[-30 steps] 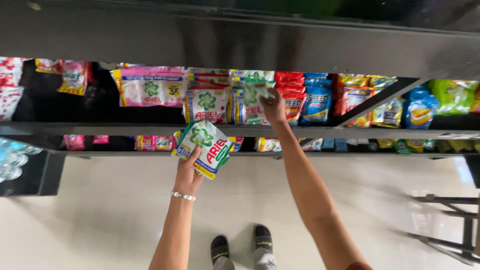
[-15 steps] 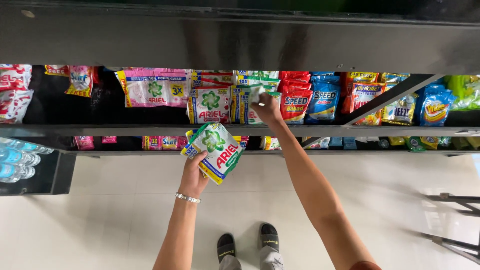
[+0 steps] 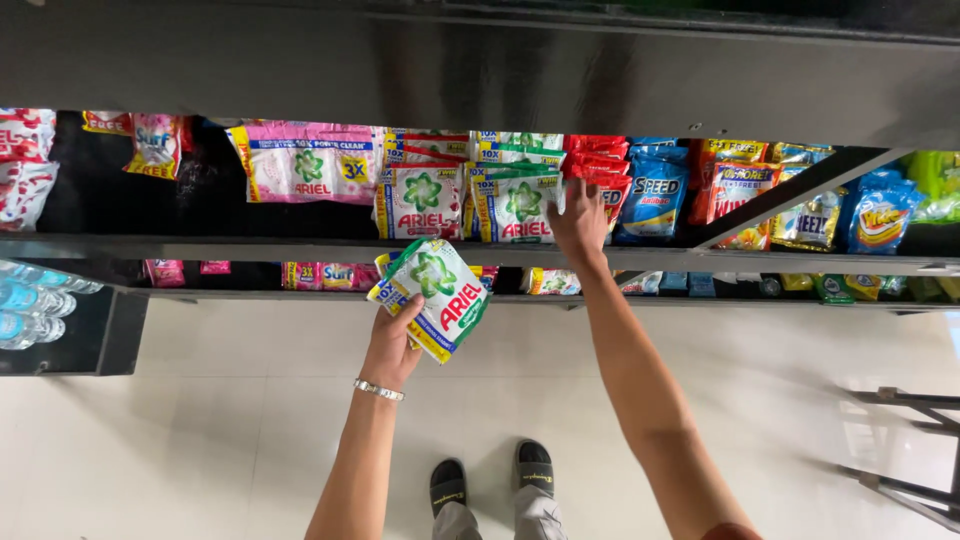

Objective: Restocking laundry detergent packets onto grocery store shelves from a cardboard box.

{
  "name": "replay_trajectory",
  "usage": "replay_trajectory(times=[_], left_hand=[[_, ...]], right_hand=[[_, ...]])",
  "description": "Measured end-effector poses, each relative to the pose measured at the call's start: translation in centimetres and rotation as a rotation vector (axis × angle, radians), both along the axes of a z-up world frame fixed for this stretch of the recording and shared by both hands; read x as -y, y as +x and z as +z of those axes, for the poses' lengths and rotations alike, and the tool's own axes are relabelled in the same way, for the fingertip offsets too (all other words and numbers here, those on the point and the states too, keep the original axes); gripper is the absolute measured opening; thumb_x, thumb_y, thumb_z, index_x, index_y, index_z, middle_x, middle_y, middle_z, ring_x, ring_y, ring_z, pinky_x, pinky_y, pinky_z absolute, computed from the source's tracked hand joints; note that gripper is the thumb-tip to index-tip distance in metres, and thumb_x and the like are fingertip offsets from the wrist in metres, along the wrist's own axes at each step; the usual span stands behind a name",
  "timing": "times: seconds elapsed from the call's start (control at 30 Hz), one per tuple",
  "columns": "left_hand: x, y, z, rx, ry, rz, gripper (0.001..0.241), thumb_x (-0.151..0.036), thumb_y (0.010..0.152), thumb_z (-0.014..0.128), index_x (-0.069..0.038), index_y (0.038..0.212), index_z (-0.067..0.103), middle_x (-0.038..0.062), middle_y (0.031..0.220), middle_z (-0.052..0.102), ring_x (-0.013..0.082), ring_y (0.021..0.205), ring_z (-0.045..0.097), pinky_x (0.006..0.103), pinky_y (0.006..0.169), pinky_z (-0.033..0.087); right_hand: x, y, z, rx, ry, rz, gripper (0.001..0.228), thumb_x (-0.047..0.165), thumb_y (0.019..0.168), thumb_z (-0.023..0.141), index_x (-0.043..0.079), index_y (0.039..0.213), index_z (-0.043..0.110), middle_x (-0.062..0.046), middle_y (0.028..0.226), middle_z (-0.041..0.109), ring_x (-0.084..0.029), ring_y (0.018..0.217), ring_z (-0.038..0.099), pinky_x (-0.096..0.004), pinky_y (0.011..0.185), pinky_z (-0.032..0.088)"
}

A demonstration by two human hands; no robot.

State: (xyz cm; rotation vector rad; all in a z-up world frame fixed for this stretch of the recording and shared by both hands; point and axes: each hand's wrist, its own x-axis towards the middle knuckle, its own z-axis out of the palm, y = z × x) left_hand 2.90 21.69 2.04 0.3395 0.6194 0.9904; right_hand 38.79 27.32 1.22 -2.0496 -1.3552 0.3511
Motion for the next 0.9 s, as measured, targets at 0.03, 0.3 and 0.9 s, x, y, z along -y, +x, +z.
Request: replay_trajectory(times=[0.03,0.3,0.9], left_hand=[[0.0,0.4,-0.2,-0.015,0.004,-0.017,0.042,-0.006,0.092,0.072,-0.006,0.131,0.059,0.004,0.12,0.071,0.0187,0.109,0.07,0.036,0.092,0.059],[-1.5,5.5,0.9,-0.062,0.124,-0.116,0.044,-0.005,0.083,0.083,-0.002,0.121,0.063,0.008,0.111,0.075,0.0212,0.101,0.073,0.0373,0.086,0.062],[-4.7,5.8,4.6,-0.086,0.294,0.153,0.03,-0.017,0.097,0.076,-0.004,0.121,0.062,0.005,0.113,0.069,0.0158,0.101,0.067,0.0325,0.083,0.055]], right_hand=[[1.2,-2.1,2.9,0.017,0.095,-0.005,0.039,0.025,0.085,0.08,0.0,0.112,0.067,-0.02,0.105,0.074,-0.031,0.091,0.072,-0.04,0.072,0.058],[7.3,-8.1,6.6,-1.084,-0.179,0.558,0.057,0.021,0.089,0.082,0.004,0.137,0.056,-0.006,0.127,0.069,-0.013,0.114,0.066,-0.03,0.098,0.055],[3.6,-5.6,6.1,-0.114,0.638,-0.083,0.065,0.014,0.097,0.073,0.001,0.152,0.041,-0.022,0.136,0.056,-0.031,0.117,0.061,-0.041,0.1,0.053]])
